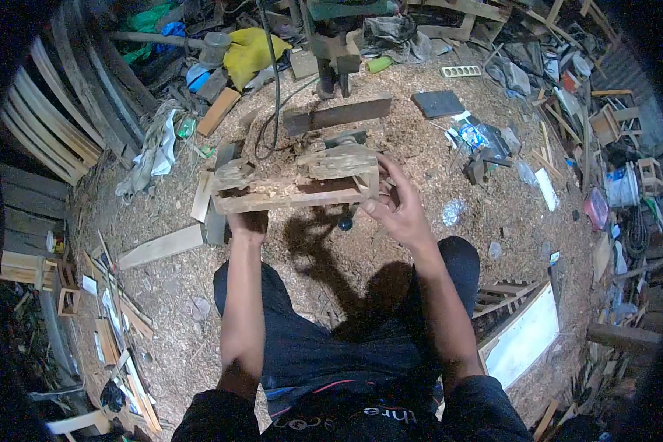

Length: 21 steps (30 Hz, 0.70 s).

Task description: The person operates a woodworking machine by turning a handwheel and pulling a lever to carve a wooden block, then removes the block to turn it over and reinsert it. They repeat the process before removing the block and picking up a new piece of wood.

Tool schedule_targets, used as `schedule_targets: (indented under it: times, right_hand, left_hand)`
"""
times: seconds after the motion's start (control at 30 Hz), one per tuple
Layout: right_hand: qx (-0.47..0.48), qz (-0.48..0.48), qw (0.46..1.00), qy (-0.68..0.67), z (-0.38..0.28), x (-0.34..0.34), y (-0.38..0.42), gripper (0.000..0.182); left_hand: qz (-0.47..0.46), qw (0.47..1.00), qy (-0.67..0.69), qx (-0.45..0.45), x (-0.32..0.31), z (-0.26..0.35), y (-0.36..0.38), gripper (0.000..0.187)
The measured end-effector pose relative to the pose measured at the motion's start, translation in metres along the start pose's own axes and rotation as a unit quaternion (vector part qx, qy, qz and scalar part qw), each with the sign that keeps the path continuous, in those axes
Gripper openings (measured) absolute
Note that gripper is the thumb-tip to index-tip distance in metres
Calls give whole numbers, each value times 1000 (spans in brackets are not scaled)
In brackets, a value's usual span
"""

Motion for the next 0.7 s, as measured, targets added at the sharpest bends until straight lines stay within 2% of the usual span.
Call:
schedule_targets:
  times: [0.1,0.27,0.4,0.5,0.6,0.7]
  right_hand:
    - [30,7,999,34,3,2,1,95]
    - [50,8,999,-3,1,1,3,94]
    - [59,-1,998,-9,-4,-1,3,94]
    - [65,3,998,-12,-2,1,4,94]
    - [67,-11,998,-20,-5,2,3,93]
    - [54,-13,998,-34,-8,0,5,91]
  left_hand:
    - [-22,1000,15,11,-3,3,1,50]
    - [-55,998,26,8,-5,3,7,45]
    - [-189,981,-17,-28,-4,6,8,45]
    - [-212,977,11,-26,-7,5,7,42]
    - [-272,960,60,-24,-13,4,2,43]
    - [-211,976,55,-9,-19,5,10,29]
Point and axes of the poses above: each hand's wrist, its own y-axis away from the middle knuckle, its own x-axis out of the back of the hand, z = x × y, the point moved 2 cm from there along -y, towards the middle knuckle, and after that the axes turned 4 degrees about x, right-handed, at the moved point
